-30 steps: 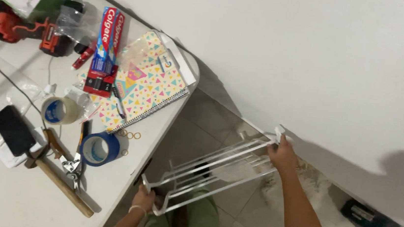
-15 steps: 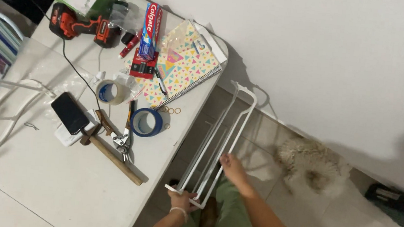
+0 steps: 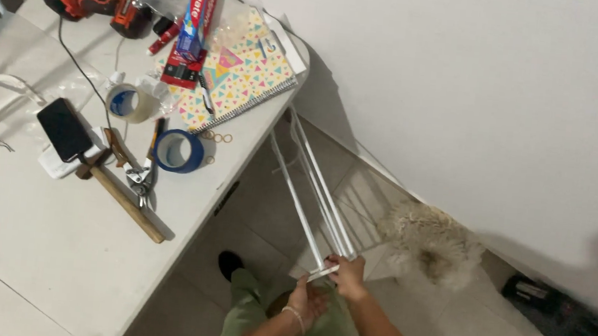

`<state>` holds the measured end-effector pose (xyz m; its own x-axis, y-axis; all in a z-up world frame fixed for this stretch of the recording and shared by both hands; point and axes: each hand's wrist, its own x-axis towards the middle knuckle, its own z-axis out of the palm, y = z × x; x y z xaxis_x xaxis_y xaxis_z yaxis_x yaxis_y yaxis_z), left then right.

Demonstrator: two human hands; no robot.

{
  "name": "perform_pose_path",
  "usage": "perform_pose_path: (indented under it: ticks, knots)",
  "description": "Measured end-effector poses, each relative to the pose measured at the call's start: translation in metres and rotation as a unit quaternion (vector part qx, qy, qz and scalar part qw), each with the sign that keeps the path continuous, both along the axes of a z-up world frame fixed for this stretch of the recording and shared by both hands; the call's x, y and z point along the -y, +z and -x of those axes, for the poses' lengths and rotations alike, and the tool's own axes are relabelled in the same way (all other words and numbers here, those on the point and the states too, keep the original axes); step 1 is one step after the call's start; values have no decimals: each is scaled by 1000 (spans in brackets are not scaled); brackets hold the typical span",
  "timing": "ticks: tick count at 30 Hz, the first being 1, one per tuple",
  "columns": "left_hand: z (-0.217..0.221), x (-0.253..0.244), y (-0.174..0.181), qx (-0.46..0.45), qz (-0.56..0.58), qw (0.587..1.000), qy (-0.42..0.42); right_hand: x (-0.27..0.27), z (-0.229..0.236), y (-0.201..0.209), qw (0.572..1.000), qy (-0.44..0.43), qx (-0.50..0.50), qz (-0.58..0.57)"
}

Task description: Assembling a white plastic shoe rack by connecting side frame pieces to vertical support poles on a table.

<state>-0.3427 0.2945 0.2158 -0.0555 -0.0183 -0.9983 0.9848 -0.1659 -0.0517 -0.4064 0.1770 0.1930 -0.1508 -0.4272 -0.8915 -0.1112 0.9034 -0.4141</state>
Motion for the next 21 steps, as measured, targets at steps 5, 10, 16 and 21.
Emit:
perform_pose_path:
  ticks: [5,10,16,21]
  knots:
    - [9,14,-18,-37,114,986,-113,118,48,-40,998,-42,33,39]
    - [-44,-14,-18,34,47,996,-74,228,94,-126,994,-35,10,99]
    - [-85,-44,2,66,-43,996,-39,294,89,-70,994,41,-58,85]
    - [-91,-53,18,53,-69,996,1,335,99,-134,983,-41,3,178]
